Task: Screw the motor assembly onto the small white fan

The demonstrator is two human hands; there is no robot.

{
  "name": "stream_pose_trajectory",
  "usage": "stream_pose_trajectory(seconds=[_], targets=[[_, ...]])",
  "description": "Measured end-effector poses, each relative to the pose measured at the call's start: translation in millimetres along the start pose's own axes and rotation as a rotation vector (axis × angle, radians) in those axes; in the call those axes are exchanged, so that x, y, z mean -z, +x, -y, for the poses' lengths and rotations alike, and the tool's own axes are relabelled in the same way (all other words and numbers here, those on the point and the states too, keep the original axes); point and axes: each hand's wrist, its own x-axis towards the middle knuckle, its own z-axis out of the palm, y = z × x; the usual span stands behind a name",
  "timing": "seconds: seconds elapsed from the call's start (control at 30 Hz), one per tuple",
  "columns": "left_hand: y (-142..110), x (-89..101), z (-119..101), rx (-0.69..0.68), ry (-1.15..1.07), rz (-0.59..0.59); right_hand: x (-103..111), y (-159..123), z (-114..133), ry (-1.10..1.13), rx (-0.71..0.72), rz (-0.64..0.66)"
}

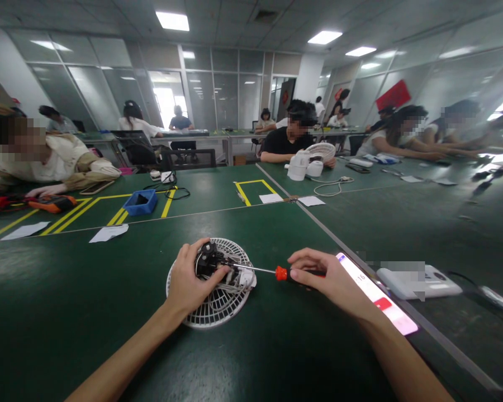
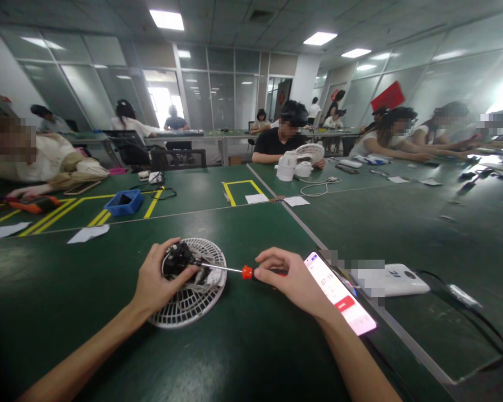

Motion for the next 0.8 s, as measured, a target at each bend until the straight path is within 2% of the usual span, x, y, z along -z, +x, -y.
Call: stream_pose_trajectory(seconds=[0.1, 0.23, 0.4, 0.5, 0.57, 0.67, 0.8], targets=[[1, 0.4, -1, 0.003, 0.004, 0.002, -3, 2, -5, 0.051, -0.087, 0.078], [2, 1.0, -2, 0.001, 0.007, 0.001, -3, 3, -8, 0.055, -0.111, 0.121], [1, 1.6, -2, 0.019, 0.009, 0.003, 3, 5, -9, 0.039, -0.113, 0.102], [1, 1.8, -2, 0.017, 0.007, 0.001, -1, 10, -15, 0.036, -0.095, 0.035], [1, 2.0, -1, 0.013, 0.012, -0.003, -8, 13, -22, -0.028, -0.059, -0.049], [2, 2.5, -1, 0.004, 0.028, 0.006, -24, 18, -35, -0.242, 0.062, -0.157], [2, 5.2, 0, 0.016, 0.036, 0.025, -41, 21, -50, -0.542, 0.124, -0.231]])
